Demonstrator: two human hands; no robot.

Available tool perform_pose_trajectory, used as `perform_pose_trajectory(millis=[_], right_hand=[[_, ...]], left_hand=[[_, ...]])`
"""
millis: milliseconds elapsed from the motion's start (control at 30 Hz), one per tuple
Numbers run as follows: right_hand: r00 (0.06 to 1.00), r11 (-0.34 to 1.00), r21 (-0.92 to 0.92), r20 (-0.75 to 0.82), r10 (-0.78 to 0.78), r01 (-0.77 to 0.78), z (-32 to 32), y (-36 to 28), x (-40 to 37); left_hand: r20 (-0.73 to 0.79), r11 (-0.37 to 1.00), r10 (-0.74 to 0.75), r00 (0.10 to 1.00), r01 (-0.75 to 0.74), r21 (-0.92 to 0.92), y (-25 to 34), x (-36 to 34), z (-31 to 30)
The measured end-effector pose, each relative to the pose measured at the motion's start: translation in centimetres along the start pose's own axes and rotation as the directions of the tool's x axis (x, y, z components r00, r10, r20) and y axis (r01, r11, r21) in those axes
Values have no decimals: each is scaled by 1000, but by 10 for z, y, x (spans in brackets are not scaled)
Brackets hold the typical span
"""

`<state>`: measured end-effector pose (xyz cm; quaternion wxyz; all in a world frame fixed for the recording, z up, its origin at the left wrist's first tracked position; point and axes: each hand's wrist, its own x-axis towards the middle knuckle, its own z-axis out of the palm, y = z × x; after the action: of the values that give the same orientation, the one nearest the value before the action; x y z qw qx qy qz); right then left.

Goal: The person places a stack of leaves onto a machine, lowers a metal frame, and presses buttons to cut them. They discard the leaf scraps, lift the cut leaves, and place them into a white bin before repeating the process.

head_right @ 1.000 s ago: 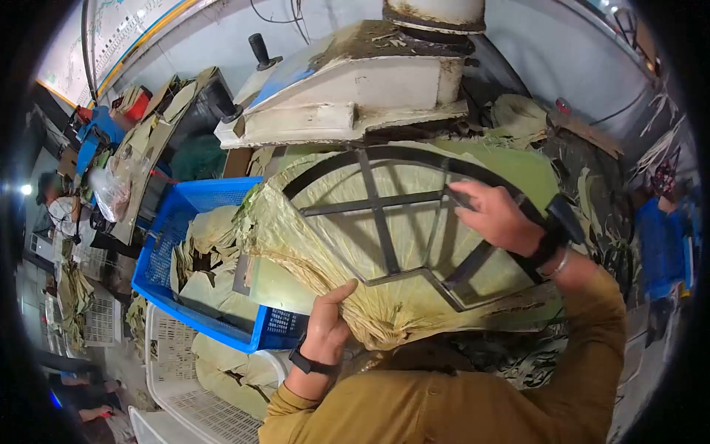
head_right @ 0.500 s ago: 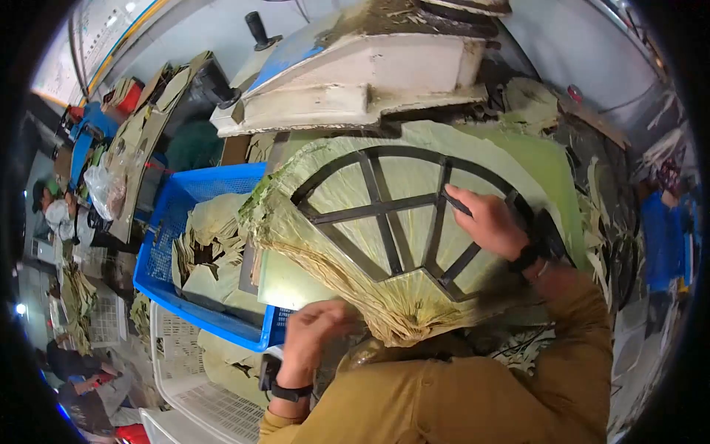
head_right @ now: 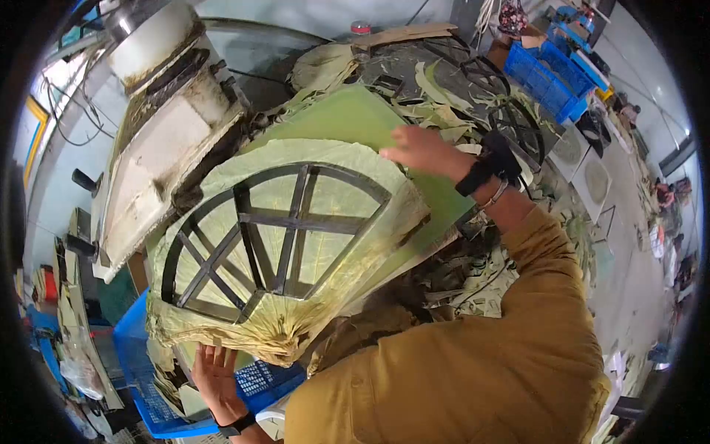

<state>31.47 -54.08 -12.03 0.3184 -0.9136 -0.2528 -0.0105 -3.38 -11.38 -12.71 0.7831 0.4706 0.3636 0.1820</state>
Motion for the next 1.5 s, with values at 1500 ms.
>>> perform_pose_trajectory(millis=[1500], right_hand=[[999,958,284,-31,42,-32,57,-13,-30]], left_hand=[[418,276,517,747,-608,744,38,85,30]])
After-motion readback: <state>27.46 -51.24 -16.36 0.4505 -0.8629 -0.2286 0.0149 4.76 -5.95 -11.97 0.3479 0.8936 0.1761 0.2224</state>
